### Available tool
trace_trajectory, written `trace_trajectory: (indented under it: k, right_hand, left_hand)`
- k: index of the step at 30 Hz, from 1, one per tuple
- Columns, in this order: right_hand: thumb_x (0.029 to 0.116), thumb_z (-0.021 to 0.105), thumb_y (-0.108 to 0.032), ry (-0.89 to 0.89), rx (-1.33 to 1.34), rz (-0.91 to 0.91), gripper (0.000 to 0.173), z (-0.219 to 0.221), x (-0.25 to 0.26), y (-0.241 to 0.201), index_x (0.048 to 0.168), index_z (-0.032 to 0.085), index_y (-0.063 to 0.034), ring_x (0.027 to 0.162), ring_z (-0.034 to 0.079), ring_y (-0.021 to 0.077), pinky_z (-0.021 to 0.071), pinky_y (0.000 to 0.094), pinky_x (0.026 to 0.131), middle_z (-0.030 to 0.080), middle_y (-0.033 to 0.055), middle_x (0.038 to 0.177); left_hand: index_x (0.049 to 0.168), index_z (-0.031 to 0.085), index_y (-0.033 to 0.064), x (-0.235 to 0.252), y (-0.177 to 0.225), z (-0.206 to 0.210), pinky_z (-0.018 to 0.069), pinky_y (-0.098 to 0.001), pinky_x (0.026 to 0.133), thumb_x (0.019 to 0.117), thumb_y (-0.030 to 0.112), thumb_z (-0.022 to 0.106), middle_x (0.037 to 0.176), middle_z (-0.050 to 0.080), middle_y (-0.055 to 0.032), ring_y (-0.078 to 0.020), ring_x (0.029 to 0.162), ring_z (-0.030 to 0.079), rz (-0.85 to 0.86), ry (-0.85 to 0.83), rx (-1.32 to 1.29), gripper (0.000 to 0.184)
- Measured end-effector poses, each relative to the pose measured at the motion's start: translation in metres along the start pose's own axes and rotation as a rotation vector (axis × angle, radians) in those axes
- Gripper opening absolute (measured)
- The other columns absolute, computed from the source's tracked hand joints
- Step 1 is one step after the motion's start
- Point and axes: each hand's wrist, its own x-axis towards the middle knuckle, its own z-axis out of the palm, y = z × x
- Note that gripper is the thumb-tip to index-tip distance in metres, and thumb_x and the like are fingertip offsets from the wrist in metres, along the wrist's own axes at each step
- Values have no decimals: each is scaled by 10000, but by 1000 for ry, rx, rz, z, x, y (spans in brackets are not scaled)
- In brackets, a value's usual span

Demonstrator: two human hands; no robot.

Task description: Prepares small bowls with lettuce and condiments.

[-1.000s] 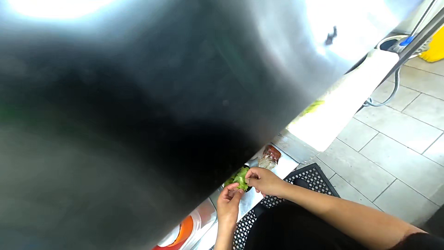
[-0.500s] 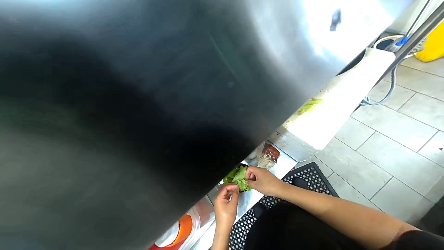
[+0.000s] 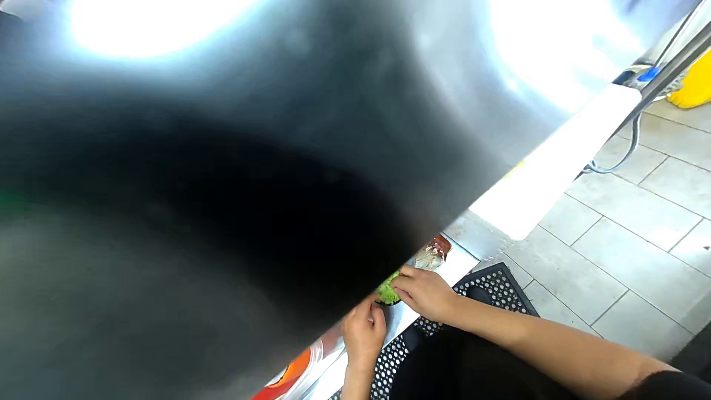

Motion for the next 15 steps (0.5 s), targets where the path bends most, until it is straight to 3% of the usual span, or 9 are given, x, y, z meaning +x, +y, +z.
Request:
trace_trajectory:
  k: [4, 8, 12, 15]
  right_hand:
    - [1078, 446, -323, -54, -86, 5, 316, 4, 5, 4, 1178, 700, -163, 1019, 672, 297, 582, 490, 834, 648, 117, 1151]
    - [1070, 439, -271, -202, -160, 91, 306, 10, 12, 4, 1159, 689, -119, 1029, 673, 376, 577, 575, 811, 627, 173, 1222]
    - [1078, 411, -294, -162, -84, 70, 336, 0, 6, 4, 1200, 679, -132, 1021, 679, 341, 571, 553, 822, 648, 146, 1188]
    - [1090, 405, -314, -110, -102, 77, 354, -5, 7, 6, 1316, 644, -182, 1014, 689, 339, 572, 543, 817, 668, 139, 1164]
  left_hand:
    - [1029, 789, 154, 4, 11, 14, 555, -467, 943, 964, 342, 605, 966, 744, -18, -212, 987, 697, -125, -106, 21, 271]
    - [1041, 791, 194, 6, 12, 28, 563, -485, 919, 921, 370, 674, 997, 736, -33, -252, 1011, 688, -182, -219, 142, 243]
    - [1012, 790, 152, 4, 13, 23, 566, -473, 910, 926, 335, 658, 965, 733, -42, -248, 976, 692, -144, -99, 83, 241]
    - [1066, 789, 154, 5, 13, 23, 554, -491, 916, 942, 387, 636, 992, 729, -69, -275, 996, 684, -129, -73, 74, 305]
